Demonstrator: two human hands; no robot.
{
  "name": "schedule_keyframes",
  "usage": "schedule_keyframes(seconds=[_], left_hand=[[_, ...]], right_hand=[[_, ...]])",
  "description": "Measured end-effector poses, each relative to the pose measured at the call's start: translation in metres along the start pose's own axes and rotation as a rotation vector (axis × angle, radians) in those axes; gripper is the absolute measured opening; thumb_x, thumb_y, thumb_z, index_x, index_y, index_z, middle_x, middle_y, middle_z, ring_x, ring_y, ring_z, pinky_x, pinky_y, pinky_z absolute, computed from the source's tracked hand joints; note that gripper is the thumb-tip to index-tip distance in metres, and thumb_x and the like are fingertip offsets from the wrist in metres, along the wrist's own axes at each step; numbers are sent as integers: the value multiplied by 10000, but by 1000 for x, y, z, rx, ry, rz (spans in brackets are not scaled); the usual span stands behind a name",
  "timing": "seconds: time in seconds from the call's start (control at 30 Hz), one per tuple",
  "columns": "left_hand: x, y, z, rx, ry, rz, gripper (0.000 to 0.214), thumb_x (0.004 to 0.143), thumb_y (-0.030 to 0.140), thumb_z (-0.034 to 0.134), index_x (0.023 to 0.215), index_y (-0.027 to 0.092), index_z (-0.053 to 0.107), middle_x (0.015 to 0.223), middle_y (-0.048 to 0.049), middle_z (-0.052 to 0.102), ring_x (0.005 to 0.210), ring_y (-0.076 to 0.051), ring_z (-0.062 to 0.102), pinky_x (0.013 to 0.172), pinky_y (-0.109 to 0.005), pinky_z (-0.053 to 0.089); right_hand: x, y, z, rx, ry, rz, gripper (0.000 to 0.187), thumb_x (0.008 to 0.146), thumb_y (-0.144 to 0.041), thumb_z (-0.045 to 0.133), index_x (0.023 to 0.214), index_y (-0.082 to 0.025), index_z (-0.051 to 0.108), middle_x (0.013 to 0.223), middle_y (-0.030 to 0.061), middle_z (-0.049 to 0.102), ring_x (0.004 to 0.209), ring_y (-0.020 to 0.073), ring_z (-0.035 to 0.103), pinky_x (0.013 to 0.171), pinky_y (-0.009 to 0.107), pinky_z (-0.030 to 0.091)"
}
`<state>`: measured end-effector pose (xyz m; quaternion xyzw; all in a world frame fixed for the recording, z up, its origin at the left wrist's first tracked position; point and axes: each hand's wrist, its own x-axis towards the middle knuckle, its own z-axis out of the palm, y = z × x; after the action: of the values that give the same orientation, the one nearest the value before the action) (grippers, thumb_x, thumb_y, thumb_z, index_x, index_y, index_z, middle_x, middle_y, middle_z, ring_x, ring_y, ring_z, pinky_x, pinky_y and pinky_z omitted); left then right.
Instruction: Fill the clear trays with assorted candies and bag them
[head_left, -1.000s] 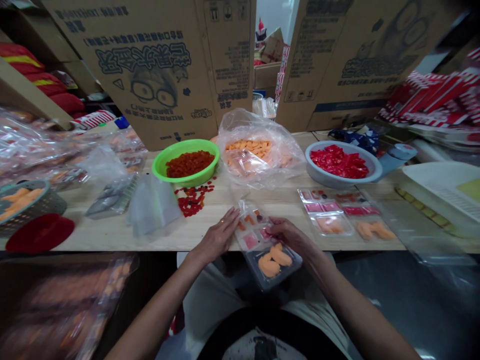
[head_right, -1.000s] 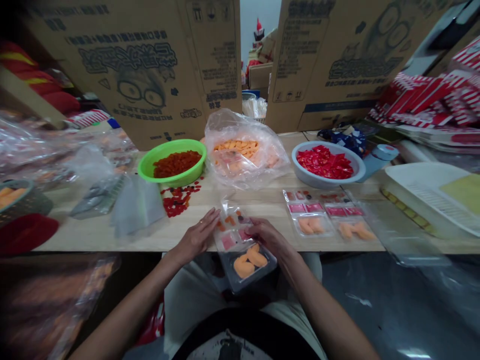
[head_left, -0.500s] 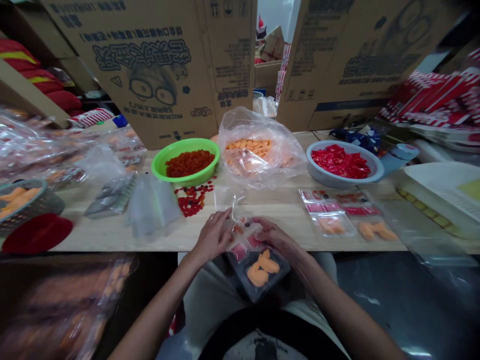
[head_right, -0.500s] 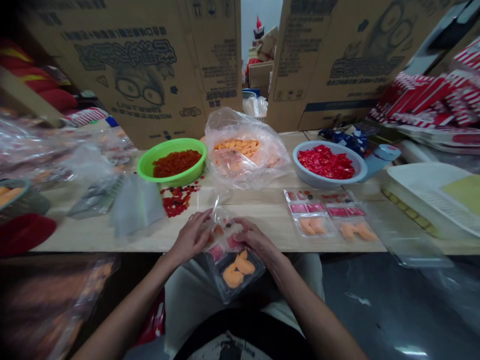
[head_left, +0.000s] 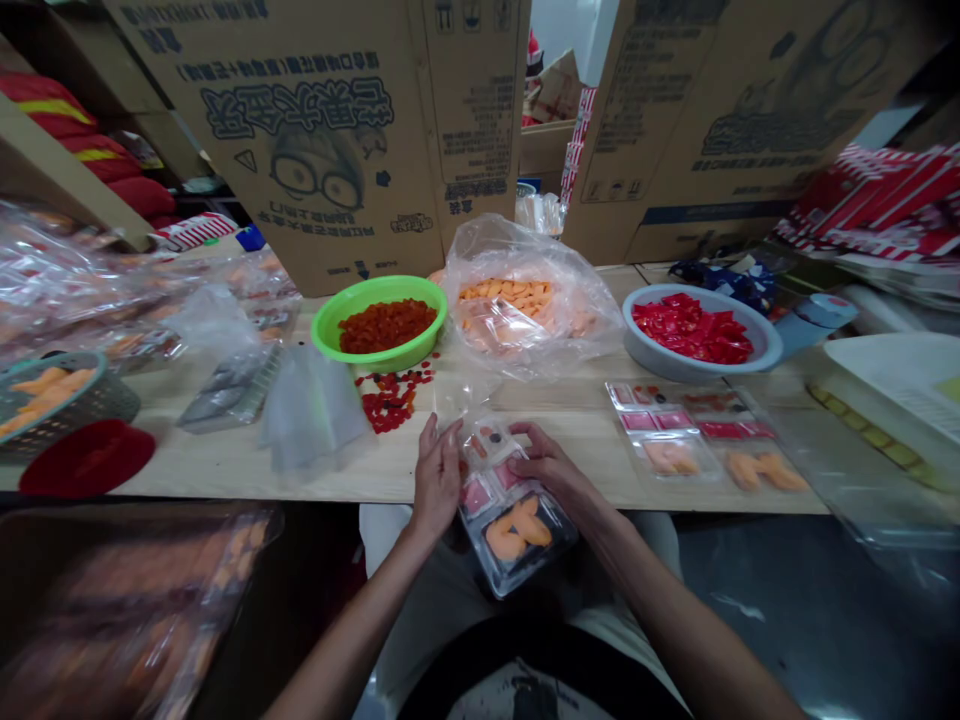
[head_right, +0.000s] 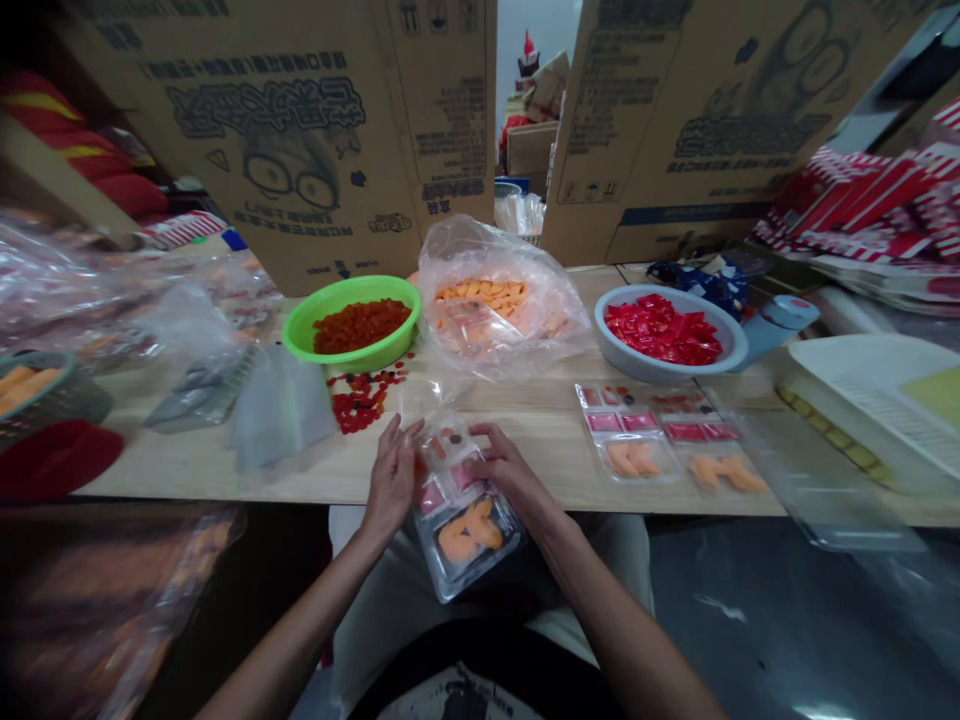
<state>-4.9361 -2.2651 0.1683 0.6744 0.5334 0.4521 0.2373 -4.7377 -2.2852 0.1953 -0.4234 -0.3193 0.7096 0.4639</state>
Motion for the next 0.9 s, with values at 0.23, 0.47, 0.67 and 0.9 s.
schedule_keyframes(seconds=[0.23,0.47,0.67,0.9], left_hand=[[-5,28,2,-471,171,-318,846,864,354,698,1540,317,191,1578,-130,339,1430,-267,401,1057,-410,502],[-2,42,6,-880,-295,-732,540,684,270,799,1165,96,626,1141,-170,717,993,-292,714,923,-448,576],[-18,36,5,4,-209,-157,1043,592,542,867,1462,170,430,1502,-246,447,1422,-456,360,1100,-675,344],[-52,33,-1,398,-595,246,757,772,347,794,1450,279,464,1560,-151,407,1487,-414,250,1110,-651,365]], right_hand=[[-17,-16,2,39,-10,-25,791,585,-221,761,1343,-222,535,808,-23,702,654,146,602,639,269,452],[-11,-8,-9,0,239,-78,885,577,-226,723,1417,-231,446,595,-95,569,510,119,500,522,237,379],[20,6,-17,-245,383,-97,675,600,-241,643,1270,-178,581,678,-40,596,590,157,551,565,271,417],[19,-9,-6,-1480,450,-44,310,798,-165,512,1090,-120,605,1042,190,655,991,317,612,819,405,449]])
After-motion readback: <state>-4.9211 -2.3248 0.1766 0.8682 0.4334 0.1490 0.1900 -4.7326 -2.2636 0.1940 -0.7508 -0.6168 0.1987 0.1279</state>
